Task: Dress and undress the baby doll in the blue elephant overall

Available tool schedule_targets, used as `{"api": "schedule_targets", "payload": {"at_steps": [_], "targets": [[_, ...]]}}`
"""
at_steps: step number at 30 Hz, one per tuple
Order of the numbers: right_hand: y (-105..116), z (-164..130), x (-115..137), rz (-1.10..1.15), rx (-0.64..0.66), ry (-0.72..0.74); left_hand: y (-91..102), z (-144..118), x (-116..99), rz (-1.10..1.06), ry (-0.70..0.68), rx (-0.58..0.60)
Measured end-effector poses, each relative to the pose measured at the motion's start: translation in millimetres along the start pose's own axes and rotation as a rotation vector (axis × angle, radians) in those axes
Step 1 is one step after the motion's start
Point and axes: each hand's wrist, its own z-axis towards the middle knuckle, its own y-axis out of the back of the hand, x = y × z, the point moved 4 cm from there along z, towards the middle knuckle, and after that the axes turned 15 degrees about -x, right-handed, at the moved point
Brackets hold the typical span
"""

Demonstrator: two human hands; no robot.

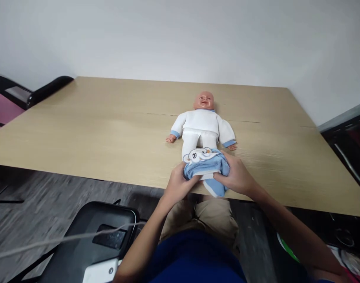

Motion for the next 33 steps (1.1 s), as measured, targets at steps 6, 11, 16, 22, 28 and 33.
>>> {"api": "schedule_targets", "payload": {"at_steps": [6,11,16,22,28,33], "targets": [[-21,-3,-17,-0.021,-0.008,-0.036,1.5,8,8,0.021,-0.051,-0.025],[-32,3,-35,0.007,-0.027,-0.097,-5.7,22,14,0.065,-0.063,-0.034],[-32,12,-47,0.038,-0.052,-0.137,-11.9,39,16,0.133,-0.072,0.002],[-36,34,-59,0.004,-0.092,-0.136,-20.5,67,17,0.143,-0.066,0.023],[-34,74,-65,-0.038,-0.132,-0.073,-24.0,96,6,0.21,-0.1,0.019],[-13,84,-25,-0.066,-0.117,0.051,-11.9,93,-10,0.08,-0.09,-0.013]]}}
